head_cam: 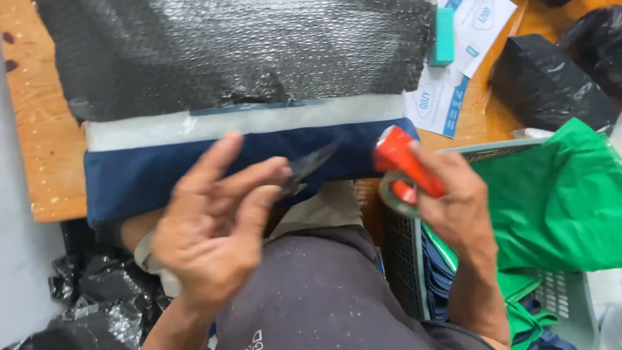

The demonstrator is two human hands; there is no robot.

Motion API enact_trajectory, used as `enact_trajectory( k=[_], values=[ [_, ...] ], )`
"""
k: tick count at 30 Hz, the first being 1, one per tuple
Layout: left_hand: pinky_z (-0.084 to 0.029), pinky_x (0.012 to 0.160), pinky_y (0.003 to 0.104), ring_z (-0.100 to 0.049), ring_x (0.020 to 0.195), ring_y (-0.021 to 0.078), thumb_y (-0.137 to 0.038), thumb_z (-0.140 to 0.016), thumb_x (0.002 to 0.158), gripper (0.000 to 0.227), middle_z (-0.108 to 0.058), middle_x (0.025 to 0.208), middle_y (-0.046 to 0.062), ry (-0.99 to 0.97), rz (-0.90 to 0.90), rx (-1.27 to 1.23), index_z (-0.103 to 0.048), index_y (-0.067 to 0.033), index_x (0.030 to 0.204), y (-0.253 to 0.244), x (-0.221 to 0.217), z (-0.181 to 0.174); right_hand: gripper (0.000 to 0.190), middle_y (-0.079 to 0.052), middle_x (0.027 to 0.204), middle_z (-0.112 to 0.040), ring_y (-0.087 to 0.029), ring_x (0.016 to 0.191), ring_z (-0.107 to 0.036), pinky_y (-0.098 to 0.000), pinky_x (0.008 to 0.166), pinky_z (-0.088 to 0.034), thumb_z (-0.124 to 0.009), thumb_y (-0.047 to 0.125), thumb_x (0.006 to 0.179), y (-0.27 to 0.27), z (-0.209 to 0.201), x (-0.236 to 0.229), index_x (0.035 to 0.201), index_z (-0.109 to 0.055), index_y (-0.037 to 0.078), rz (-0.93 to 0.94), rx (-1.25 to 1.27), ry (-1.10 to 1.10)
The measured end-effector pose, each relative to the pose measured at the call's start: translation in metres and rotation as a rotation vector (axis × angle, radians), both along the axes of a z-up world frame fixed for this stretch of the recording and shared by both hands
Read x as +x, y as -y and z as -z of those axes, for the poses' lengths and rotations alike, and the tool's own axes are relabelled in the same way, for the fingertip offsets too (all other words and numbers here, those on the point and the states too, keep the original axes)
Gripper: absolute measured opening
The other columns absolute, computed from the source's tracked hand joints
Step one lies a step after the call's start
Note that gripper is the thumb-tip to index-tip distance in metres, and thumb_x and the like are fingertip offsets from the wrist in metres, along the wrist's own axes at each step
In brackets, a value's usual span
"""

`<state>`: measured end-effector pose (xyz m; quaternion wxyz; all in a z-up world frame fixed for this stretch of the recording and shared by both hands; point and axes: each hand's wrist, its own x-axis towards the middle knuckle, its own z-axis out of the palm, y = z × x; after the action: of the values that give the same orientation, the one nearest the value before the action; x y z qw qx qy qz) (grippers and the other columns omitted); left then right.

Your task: Wrapping a bag containing a pillow in black bubble wrap and sealing it with tape using a dispenser.

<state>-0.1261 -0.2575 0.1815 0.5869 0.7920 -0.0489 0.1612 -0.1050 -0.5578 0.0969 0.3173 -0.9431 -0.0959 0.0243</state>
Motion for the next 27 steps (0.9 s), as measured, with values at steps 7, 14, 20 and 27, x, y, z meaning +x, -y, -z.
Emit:
enact_trajectory(
  k=[7, 14, 20, 27],
  values=[
    [-0.068, 0.085, 0.037, -0.073, 0.09, 0.0274, 0.002, -0.066, 0.096, 0.049, -0.069, 0.105, 0.027, -0.172, -0.246, -0.428, -0.047, 0.0088, 0.141, -0.032, 0.015, 0.033, 0.069, -0.006, 0.11, -0.071, -0.01, 0.091, -0.066, -0.0229, 0.074, -0.055, -0.057, -0.01, 0.073, 0.129, 0.073, 0.103, 0.141, -0.06, 0.004, 0.542, 0.378, 0.137],
    [-0.068, 0.085, 0.034, -0.076, 0.088, 0.0265, 0.008, -0.066, 0.095, 0.047, -0.073, 0.103, 0.026, -0.14, -0.171, -0.494, -0.049, 0.0083, 0.138, -0.026, 0.021, 0.04, 0.017, -0.004, 0.082, -0.066, -0.017, 0.061, -0.063, -0.0431, 0.03, -0.049, -0.07, 0.009, 0.083, 0.154, 0.147, 0.146, 0.099, -0.066, 0.015, 0.856, 0.248, -0.136],
    [-0.069, 0.084, 0.038, -0.076, 0.087, 0.0293, 0.002, -0.07, 0.089, 0.049, -0.073, 0.1, 0.028, -0.226, -0.126, -0.654, -0.053, 0.0093, 0.134, -0.027, 0.019, 0.04, 0.091, -0.024, 0.13, -0.04, -0.052, 0.113, -0.045, -0.0705, 0.087, -0.038, -0.094, 0.042, 0.087, 0.11, 0.116, 0.126, 0.15, -0.044, -0.001, 0.73, -0.443, 0.123],
    [-0.069, 0.074, 0.037, -0.076, 0.083, 0.0271, -0.002, -0.071, 0.089, 0.05, -0.074, 0.101, 0.025, -0.261, -0.042, -0.81, -0.054, 0.0085, 0.136, -0.027, 0.017, 0.046, 0.027, -0.009, 0.119, -0.067, -0.015, 0.097, -0.063, -0.0264, 0.078, -0.06, -0.055, 0.019, 0.109, -0.076, 0.031, 0.06, 0.13, -0.061, 0.003, 0.126, 0.698, 0.08]
  ],
)
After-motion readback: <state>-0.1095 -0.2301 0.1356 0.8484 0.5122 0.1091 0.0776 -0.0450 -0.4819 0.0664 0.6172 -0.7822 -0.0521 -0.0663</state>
